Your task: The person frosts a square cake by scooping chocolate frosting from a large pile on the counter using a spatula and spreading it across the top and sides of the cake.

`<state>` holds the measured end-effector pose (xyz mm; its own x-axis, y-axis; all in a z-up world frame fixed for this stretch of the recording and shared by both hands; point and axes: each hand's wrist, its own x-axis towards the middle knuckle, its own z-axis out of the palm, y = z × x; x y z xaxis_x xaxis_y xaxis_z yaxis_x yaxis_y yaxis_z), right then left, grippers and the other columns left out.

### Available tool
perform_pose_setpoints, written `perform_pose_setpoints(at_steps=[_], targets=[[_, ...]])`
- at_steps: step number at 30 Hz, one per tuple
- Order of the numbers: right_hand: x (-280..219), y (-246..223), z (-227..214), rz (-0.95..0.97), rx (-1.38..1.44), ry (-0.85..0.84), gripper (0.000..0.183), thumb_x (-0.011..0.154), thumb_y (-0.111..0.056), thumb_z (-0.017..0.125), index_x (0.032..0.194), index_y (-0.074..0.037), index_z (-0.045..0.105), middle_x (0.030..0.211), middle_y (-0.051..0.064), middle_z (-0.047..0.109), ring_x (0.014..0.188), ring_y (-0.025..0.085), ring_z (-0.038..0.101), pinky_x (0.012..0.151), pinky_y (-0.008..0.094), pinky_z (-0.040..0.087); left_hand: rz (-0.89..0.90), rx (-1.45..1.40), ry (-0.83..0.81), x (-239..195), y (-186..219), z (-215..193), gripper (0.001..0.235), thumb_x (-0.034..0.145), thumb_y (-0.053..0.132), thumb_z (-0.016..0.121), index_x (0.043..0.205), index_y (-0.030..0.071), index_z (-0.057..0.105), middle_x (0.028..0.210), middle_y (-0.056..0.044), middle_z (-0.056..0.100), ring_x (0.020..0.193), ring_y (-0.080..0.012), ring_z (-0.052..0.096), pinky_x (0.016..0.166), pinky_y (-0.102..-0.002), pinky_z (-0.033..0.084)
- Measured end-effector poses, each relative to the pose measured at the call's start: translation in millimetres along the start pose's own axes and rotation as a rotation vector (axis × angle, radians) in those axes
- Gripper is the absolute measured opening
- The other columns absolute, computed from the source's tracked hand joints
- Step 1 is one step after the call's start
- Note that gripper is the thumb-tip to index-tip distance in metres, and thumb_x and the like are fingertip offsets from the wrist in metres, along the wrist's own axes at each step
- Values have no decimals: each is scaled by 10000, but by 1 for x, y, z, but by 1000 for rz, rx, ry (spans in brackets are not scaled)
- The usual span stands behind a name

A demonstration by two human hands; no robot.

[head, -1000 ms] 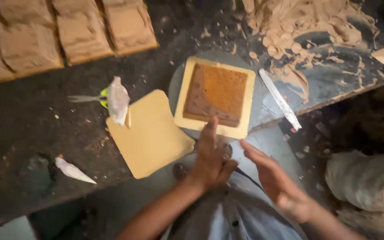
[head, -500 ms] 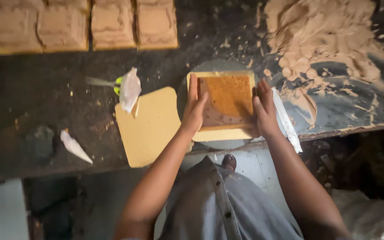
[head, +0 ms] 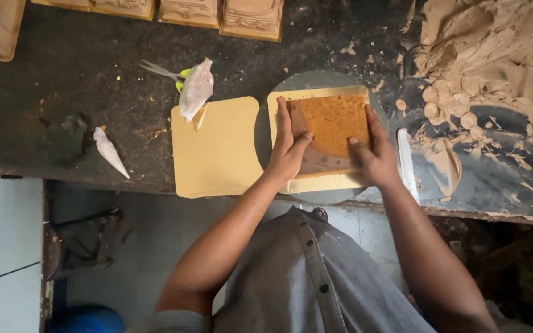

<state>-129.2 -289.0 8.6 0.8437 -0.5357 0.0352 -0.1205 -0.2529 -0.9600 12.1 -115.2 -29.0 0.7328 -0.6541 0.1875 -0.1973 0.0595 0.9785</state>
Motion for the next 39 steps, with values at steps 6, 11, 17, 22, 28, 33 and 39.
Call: perform_pose_setpoints(at_steps=[6,11,17,22,28,33,39], targets=[[6,-27,-13,-124,-458,-4,769,947,-178,720,1579,27,332,1554,255,468,1433,346,476,1163,413,386,-25,0,-6,-24,8,-21,927,1046,238,605,1647,-26,-48,1750,-267,-37,1644,-397,-45,1319,-456,31],[35,-31,-6,91,-257,-114,880,861,-250,767,1571,14,319,1474,246,520,1355,298,540,1117,379,437,203,534,-152,-33,13,-73,1052,896,290,685,1613,-109,27,1684,-356,81,1590,-477,89,1296,-547,136],[50,-48,-10,155,-526,-232,907,813,-303,788,1581,-65,370,1363,229,634,1248,291,624,1072,380,470,252,846,-200,-38,27,-74,1038,828,395,730,1527,-166,205,1608,-369,238,1531,-516,176,1223,-614,199],[64,-58,-15,258,-687,-369,927,804,-323,755,1618,-145,349,1284,218,684,1182,320,670,1039,399,501,220,847,-177,-49,22,-66,1050,824,403,726,1520,-178,196,1601,-380,227,1530,-518,173,1226,-619,172],[45,-76,6,-366,-912,-24,832,910,-355,786,1571,-11,416,1519,315,527,1343,421,541,1105,446,424,234,494,-29,-75,52,-68,995,1012,441,603,1589,-188,92,1686,-407,107,1598,-536,110,1301,-612,123],[-80,-129,148,-192,163,-487,901,1024,-606,496,1657,-24,228,1755,176,208,1656,307,131,1328,454,104,592,155,65,-116,99,-85,911,1082,558,404,1637,-33,-12,1720,-310,-15,1626,-475,10,1318,-601,11],[-86,-162,150,-565,-30,-582,851,1052,-642,460,1659,-116,179,1768,97,113,1685,263,67,1364,477,63,469,307,110,-111,89,-118,852,1012,577,427,1642,84,135,1697,-231,118,1589,-416,140,1301,-573,95]])
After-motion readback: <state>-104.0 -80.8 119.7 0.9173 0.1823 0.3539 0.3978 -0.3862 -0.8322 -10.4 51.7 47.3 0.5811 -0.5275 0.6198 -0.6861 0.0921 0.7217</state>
